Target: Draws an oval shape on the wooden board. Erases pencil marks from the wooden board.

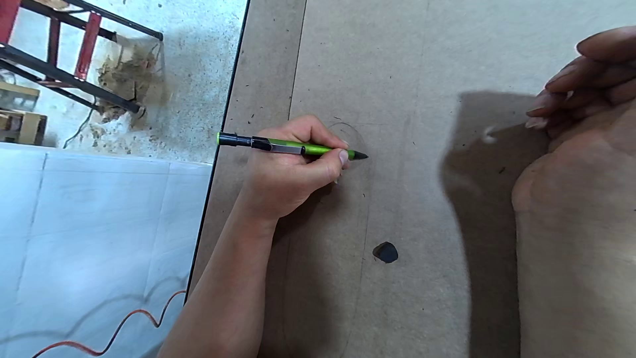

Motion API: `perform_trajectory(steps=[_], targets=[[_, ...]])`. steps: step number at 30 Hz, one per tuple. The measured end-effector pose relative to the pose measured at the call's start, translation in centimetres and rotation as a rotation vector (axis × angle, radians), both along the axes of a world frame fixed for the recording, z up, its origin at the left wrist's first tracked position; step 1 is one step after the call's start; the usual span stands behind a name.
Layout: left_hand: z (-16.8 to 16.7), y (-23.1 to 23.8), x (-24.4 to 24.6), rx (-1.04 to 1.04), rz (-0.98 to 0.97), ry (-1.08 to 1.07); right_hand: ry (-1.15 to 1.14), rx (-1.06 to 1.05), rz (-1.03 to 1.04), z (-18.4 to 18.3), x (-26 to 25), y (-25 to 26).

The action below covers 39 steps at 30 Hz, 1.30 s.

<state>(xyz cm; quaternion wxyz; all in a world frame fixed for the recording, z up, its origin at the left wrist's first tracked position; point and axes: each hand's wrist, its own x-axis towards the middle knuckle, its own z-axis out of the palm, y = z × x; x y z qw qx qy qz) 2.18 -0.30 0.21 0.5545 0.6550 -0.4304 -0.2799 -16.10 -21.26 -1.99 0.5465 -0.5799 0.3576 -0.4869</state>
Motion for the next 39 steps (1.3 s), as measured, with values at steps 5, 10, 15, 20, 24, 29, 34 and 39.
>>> perform_trajectory(steps=[5, 10, 15, 20, 24, 29, 34, 39], targets=[[0.0, -0.3, -0.3, 0.002, 0.056, 0.010, 0.015, 0.001, -0.003, 0.1, 0.0, 0.0], [-0.1, -0.4, -0.3, -0.014, 0.076, 0.007, 0.005, -0.009, 0.007, 0.0, -0.1, 0.0], [-0.1, -0.7, -0.7, -0.015, 0.173, -0.022, 0.003, -0.018, 0.014, -0.2, -0.1, -0.2], [-0.2, -0.8, -0.9, -0.019, 0.210, -0.051, -0.008, -0.022, 0.020, -0.2, -0.1, -0.2], [-0.2, -0.8, -1.0, -0.010, 0.231, -0.064, -0.009, -0.036, 0.032, -0.3, -0.1, -0.3], [-0.1, -1.1, -1.3, -0.008, 0.332, -0.071, -0.019, -0.035, 0.019, -0.3, 0.0, -0.3], [-0.1, -1.2, -1.5, 0.000, 0.375, -0.085, -0.015, -0.029, 0.023, -0.1, 0.0, -0.2], [-0.4, -1.1, -1.4, -0.077, 0.521, -0.052, -0.007, -0.035, 0.023, 0.0, 0.1, -0.1]])
